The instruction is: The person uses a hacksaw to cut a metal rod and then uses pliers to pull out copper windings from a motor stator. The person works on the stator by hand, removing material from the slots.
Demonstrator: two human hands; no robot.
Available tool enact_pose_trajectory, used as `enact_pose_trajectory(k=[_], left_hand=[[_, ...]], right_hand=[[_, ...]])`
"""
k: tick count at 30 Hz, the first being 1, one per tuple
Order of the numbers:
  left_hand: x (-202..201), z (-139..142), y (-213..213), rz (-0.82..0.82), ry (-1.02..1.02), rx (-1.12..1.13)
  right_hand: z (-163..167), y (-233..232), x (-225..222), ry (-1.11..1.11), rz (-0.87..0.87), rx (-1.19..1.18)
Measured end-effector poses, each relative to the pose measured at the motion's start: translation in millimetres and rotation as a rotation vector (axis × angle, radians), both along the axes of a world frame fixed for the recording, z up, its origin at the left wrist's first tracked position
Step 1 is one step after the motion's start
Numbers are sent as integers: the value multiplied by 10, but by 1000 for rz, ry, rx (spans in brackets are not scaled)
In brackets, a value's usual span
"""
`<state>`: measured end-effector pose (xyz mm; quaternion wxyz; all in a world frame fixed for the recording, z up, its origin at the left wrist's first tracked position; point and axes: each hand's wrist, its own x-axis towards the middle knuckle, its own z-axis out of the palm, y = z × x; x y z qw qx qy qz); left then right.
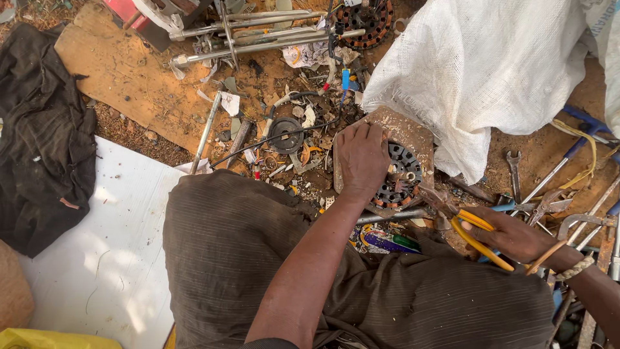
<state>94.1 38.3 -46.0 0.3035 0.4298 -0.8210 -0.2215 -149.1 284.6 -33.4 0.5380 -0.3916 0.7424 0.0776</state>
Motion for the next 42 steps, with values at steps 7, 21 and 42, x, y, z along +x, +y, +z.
enact_pose_trajectory(k=[7, 21, 42], left_hand=[[6, -15, -9, 10, 54, -31], [29, 99, -42, -34, 53, -8], [-58, -139, -54, -2, 48, 26]], right_hand=[[186, -195, 93, 67, 28, 41], [-800, 85, 297, -758, -443, -252], [546, 18, 704, 932, 206, -461]])
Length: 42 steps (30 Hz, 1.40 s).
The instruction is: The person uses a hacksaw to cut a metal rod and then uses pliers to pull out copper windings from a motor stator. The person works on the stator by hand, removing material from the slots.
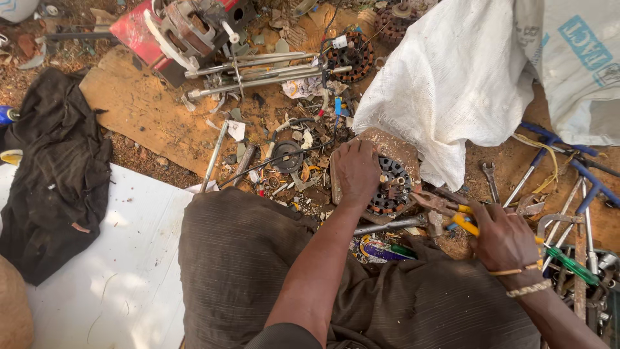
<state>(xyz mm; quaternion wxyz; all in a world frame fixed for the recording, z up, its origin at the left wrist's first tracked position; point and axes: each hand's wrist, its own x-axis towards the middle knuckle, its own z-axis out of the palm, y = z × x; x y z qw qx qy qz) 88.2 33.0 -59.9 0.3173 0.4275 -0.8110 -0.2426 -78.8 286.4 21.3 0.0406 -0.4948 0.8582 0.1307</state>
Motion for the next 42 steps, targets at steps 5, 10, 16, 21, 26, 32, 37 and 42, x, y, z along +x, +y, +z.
enact_pose_trajectory(k=[5, 10, 16, 21, 26, 32, 37, 42], left_hand=[[91, 80, 36, 226, 276, 250], [580, 376, 669, 24, 621, 923], [1132, 577, 1318, -195, 353, 1274], [1334, 337, 1431, -292, 507, 1112], [1272, 196, 1468, -216, 557, 845], [891, 1006, 1301, 40, 709, 582], [616, 2243, 2636, -643, 785, 469], [1046, 3175, 4360, -1489, 635, 670]], right_hand=[[506, 559, 663, -852, -787, -226], [418, 867, 1660, -1604, -1079, -719], [-190, 780, 2433, -1828, -875, -615], [-421, 785, 2713, -1743, -697, -709], [-707, 879, 2859, -1747, -595, -820], [-828, 891, 2997, -1904, -584, -1038], [-552, 813, 2819, -2152, -780, -1126], [-284, 1212, 2461, -1597, -658, -1431]])
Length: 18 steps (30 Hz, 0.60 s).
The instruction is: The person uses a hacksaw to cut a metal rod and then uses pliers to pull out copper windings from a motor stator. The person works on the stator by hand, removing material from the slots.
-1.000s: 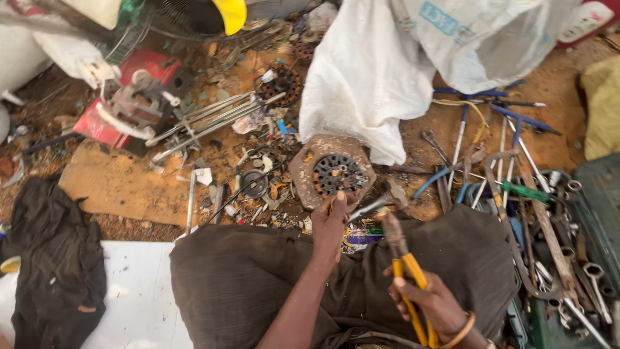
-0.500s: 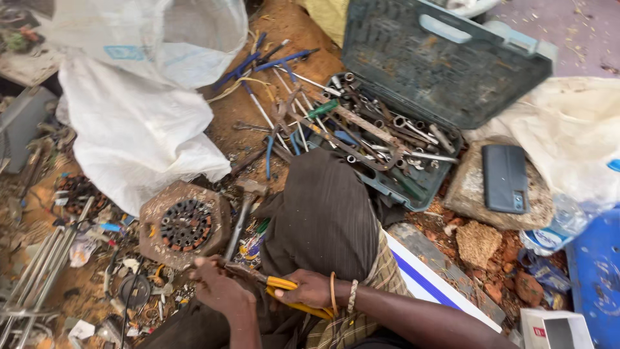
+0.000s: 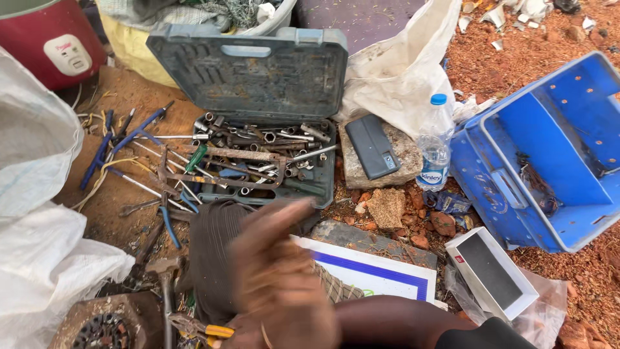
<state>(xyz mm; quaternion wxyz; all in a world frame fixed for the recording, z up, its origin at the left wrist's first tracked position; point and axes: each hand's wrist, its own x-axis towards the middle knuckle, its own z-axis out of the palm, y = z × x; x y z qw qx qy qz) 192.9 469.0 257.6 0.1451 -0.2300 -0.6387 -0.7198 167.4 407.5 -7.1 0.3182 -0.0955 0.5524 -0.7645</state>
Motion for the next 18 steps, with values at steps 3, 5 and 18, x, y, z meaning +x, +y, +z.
enact_pose_trajectory(k=[3, 5, 18], left_hand=[[147, 105, 405, -236, -59, -21], [107, -37, 393, -202, -102, -111], [-57, -3234, -3222, -181, 546, -1321]], right_hand=[[34, 167, -11, 104, 21, 145], [-4, 176, 52, 130, 98, 207], [-140, -29, 857, 314, 299, 451]])
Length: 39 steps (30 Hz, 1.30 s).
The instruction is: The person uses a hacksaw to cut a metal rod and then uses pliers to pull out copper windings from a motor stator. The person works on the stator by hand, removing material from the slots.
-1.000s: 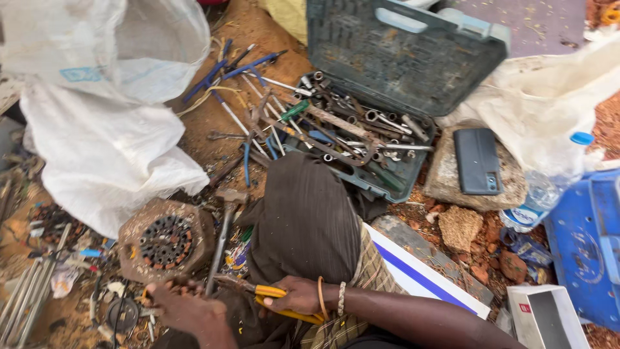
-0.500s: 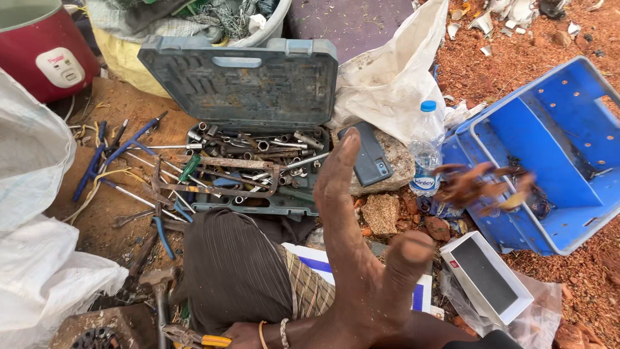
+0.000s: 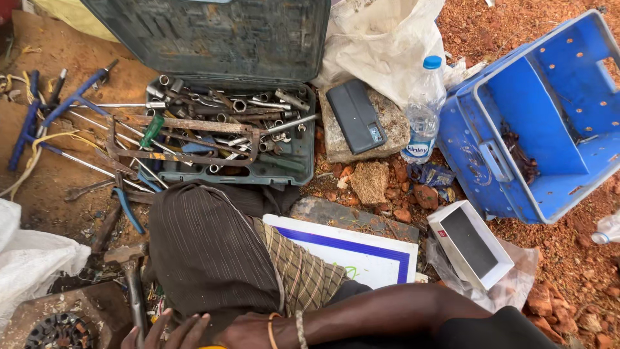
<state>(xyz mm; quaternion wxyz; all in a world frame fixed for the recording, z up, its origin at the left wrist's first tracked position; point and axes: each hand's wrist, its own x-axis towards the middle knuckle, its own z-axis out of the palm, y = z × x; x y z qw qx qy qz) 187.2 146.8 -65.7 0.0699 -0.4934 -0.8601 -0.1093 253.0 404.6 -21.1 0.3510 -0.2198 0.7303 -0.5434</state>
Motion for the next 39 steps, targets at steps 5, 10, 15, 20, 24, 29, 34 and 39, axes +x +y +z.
enact_pose_trajectory(k=[5, 10, 15, 20, 24, 29, 34, 39], left_hand=[[351, -275, -53, -102, -184, -226], [334, -222, -100, 216, -511, -6], [309, -368, -299, 425, -742, 435], [473, -208, -280, 881, -654, 380], [479, -30, -83, 943, -724, 482], [385, 6, 48, 934, -631, 420], [433, 142, 163, 993, -711, 498], [349, 536, 409, 896, -408, 445]], right_hand=[[620, 964, 364, 339, -140, -40], [943, 2991, 178, 465, -699, 981], [563, 3889, 818, -390, -210, 1436], [209, 3914, 1297, -213, -73, 1555], [162, 4019, 1293, -106, -28, 1477], [235, 4245, 1018, -154, -326, 1441], [660, 4181, 605, 531, -991, 1324], [977, 2710, 100, 913, -937, 871]])
